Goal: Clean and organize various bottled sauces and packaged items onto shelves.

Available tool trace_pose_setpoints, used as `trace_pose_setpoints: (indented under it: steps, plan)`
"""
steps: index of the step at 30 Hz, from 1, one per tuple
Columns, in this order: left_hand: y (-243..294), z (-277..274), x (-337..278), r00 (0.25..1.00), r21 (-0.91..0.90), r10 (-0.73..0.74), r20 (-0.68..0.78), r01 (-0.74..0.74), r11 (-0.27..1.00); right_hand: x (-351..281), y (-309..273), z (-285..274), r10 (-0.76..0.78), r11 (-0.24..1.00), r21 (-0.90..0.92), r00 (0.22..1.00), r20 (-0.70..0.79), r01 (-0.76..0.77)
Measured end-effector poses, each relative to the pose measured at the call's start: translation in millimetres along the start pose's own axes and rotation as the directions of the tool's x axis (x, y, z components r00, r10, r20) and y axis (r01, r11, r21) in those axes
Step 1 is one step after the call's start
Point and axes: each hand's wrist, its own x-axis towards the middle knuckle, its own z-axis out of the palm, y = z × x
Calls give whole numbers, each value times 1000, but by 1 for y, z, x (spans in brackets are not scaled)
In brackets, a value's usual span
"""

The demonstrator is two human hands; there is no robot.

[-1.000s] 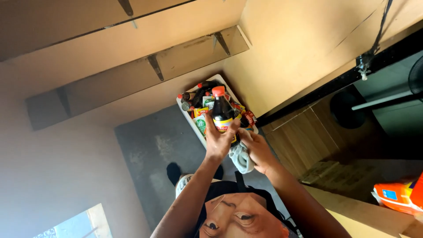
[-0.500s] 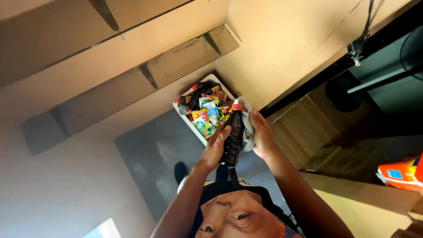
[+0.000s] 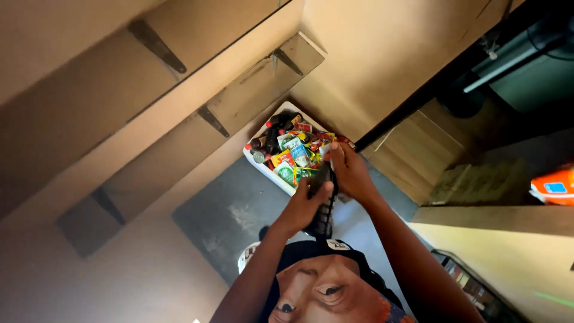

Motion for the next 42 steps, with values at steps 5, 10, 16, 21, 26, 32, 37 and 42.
trace_pose_setpoints:
  steps: [5,10,16,21,26,32,37,42]
  plan:
    - [6,-25,-4,974,-252,-14,228,73,965,-21,-9,21,18,994,112,997,-69,-10]
    - [15,-57,-18,722,-570,-230,652,668,479,-43,-27,30,149,901,394,982,116,-183]
    - [20,-57,-27,784,-449,-314,536,579,680,-48,-17,52,83,901,423,996,44,-94]
    - [4,-53,-27,989,-27,-29,147,33,999,-55,-15,60,142,990,25,970,-198,-140]
    - [10,-76,-21,665,-482,-281,692,716,505,-55,-41,44,255,693,666,958,132,-276]
    - [18,-58,-14,713,-467,-304,632,663,584,-41,-4,41,210,740,638,974,81,-212]
    - [19,-48,1,868,-365,-252,427,420,831,-38,-10,34,113,962,263,981,-161,-68]
    - [19,-54,7,765,-456,-344,544,614,644,-42,-52,21,230,953,230,966,-117,-199]
